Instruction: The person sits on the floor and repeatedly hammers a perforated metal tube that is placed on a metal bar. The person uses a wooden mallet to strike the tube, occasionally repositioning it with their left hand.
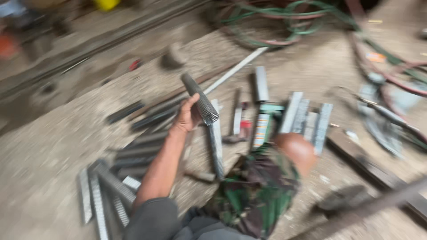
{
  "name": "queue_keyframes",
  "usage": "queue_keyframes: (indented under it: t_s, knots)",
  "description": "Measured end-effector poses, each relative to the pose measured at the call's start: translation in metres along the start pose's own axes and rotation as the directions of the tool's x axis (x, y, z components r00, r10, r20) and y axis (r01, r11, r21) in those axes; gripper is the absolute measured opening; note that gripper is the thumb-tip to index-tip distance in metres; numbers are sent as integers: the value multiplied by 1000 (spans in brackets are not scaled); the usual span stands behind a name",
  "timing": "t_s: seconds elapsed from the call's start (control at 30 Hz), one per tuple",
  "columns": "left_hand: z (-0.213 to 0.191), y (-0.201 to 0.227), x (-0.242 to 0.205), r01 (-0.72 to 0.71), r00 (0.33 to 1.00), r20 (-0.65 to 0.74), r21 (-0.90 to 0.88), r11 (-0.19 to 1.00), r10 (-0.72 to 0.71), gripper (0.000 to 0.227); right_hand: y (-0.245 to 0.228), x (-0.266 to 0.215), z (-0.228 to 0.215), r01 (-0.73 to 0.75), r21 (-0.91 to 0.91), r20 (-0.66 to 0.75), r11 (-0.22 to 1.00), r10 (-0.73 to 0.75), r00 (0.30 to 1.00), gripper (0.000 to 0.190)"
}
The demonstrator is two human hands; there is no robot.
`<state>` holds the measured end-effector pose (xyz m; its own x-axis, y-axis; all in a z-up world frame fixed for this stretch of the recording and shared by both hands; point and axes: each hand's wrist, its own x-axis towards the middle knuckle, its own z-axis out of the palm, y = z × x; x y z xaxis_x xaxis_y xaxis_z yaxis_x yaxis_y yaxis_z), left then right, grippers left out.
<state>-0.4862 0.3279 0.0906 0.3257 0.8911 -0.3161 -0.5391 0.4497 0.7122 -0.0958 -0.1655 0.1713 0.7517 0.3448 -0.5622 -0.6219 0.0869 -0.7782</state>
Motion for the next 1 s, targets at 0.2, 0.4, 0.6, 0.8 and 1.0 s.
queue_keyframes:
  t_s: [0.2,0.4,0.6,0.8,1.0]
  knots:
    - [265,-86,13,-181,793,595,431,884,-128,22,40,-89,-64,345,193,-470,919,-222,854,29]
    - [453,-292,-29,-505,604,786,507,699,-132,6,39,-102,-69,452,303,-385,839,-326,863,42]
    - [515,-424,-94,-552,628,765,564,614,-139,60,41,-99,-84,482,375,-453,792,-297,841,39]
    - [546,-451,-112,-182,608,569,779,601,-554,37,44,-105,-85,462,409,-423,787,-284,860,35]
    - [531,-499,-108,-37,657,497,771,635,-566,21,41,-112,-77,412,446,-415,795,-225,882,38]
